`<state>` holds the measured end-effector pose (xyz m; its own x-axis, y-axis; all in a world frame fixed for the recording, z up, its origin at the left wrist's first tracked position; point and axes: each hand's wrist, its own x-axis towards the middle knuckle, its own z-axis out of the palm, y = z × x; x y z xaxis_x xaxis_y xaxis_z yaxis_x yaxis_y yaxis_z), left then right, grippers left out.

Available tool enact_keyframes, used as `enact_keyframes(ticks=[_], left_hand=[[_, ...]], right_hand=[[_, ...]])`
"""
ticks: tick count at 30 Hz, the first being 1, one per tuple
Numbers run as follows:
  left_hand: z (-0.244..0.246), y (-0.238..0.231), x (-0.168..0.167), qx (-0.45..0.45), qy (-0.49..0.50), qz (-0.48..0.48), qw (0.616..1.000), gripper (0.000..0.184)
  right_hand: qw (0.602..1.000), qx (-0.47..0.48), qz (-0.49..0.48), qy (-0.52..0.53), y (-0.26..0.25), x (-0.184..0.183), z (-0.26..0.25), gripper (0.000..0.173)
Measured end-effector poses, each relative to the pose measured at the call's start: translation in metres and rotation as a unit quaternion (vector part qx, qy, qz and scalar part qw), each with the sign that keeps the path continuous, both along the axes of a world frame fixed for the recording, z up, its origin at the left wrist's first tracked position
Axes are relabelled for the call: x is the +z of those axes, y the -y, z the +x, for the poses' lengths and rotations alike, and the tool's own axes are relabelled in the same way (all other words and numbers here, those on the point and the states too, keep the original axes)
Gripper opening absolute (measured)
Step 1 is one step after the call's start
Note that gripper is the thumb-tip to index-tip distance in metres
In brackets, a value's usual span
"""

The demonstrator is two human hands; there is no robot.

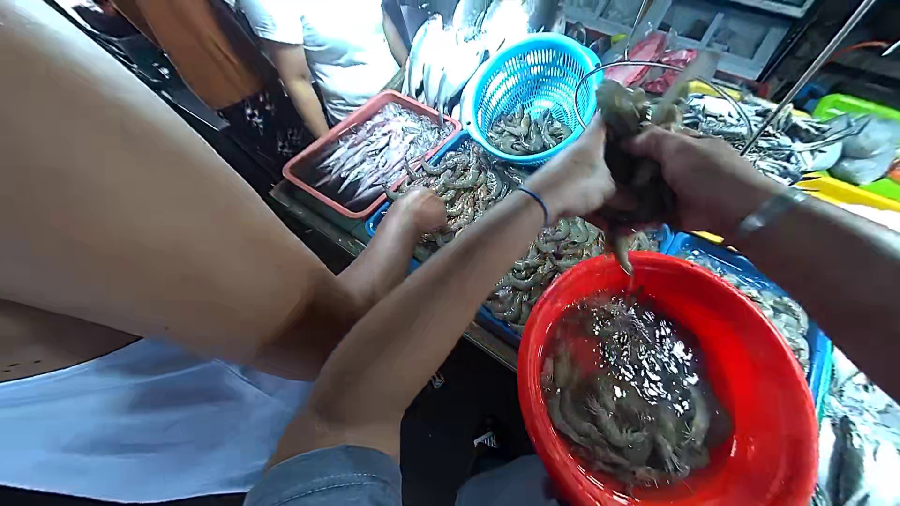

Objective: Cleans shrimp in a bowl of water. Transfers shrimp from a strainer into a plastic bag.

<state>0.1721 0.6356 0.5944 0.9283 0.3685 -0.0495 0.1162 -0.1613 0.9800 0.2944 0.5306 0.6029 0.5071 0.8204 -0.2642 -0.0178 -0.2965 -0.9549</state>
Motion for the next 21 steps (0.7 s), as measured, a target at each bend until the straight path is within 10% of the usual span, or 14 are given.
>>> enact_keyframes(ticks=[10,15,21], left_hand=[[-0.008,-0.161,-0.066,0.086,-0.077,0.181,0.977,0.113],[-0.017,-0.202,-0.126,0.096,-0.162,0.132,0.973,0.102],[-0.006,-0.243,-0.165,0.262,-0.192,0.097,0.941,0.111]], right_hand=[[0.995,0.051,0.043,-0.072,-0.181,-0.1,0.001,0.045],[0.995,0.057,0.021,-0.083,-0.227,-0.172,-0.01,0.045],[0.998,0.036,-0.018,-0.051,-0.268,-0.168,-0.006,0.068]])
